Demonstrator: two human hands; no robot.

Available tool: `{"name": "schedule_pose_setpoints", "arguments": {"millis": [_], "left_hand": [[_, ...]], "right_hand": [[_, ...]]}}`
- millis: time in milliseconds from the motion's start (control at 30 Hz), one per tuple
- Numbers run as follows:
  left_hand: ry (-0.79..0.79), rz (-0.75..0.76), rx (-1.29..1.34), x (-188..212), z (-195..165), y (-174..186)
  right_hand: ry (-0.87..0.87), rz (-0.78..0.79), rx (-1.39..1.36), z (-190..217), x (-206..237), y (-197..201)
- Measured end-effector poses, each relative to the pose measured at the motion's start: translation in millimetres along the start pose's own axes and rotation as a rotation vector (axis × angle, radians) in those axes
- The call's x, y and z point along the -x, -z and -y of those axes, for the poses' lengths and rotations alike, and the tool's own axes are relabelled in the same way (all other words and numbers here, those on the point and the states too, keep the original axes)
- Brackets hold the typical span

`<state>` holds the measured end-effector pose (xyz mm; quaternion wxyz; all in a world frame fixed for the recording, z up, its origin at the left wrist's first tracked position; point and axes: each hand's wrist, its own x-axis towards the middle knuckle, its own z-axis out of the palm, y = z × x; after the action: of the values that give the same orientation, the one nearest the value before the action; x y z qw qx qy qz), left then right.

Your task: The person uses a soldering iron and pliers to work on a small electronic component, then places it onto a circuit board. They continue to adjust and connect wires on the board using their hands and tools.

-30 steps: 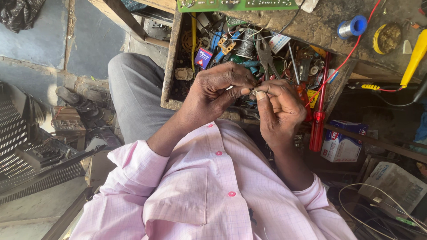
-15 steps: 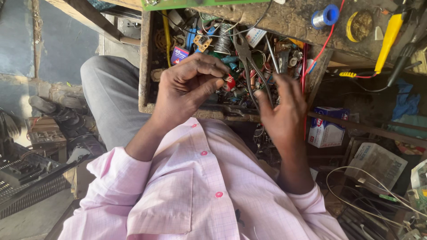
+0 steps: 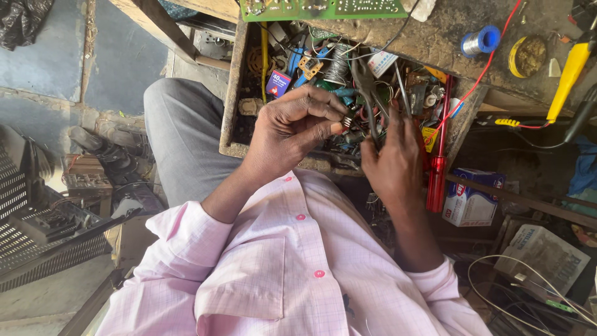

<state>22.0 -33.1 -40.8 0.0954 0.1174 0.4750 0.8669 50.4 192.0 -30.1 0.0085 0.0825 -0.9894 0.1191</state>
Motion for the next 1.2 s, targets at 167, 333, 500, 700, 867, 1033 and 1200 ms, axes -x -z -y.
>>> {"name": "schedule_pose_setpoints", "arguments": {"millis": [167, 333, 500, 700, 867, 1033, 1200], "left_hand": [[-0.021, -0.010, -0.020, -0.1, 0.1, 0.1], [0.031, -0.030, 0.036, -1.5, -1.5, 1.7], [-0.014, 0.017, -0.071, -3.1, -2.9, 1.9], [0.029, 0.013, -0.023, -0.9, -3.0, 2.5], [0.013, 0.035, -0.034, -0.1, -2.6, 2.3], [0.000, 0.049, -0.048, 0.2, -2.0, 1.9], [0.021, 0.055, -0.006, 0.7, -0.4, 1.5]], "right_hand": [[-0.394, 0.238, -0.536, -11.6, 26.0, 28.6], [-0.398, 0.338, -1.545, -37.4, 60.2, 72.5], [-0.418, 0.481, -1.389, -56.2, 82.3, 81.5], [-0.541, 0.724, -1.325, -58.3, 87.5, 81.7], [-0.502, 0.791, -1.351, -49.5, 81.1, 76.0], [-0.509, 0.788, -1.378, -47.4, 80.3, 72.0], [-0.510, 0.804, -1.371, -44.2, 78.8, 72.2]]}}
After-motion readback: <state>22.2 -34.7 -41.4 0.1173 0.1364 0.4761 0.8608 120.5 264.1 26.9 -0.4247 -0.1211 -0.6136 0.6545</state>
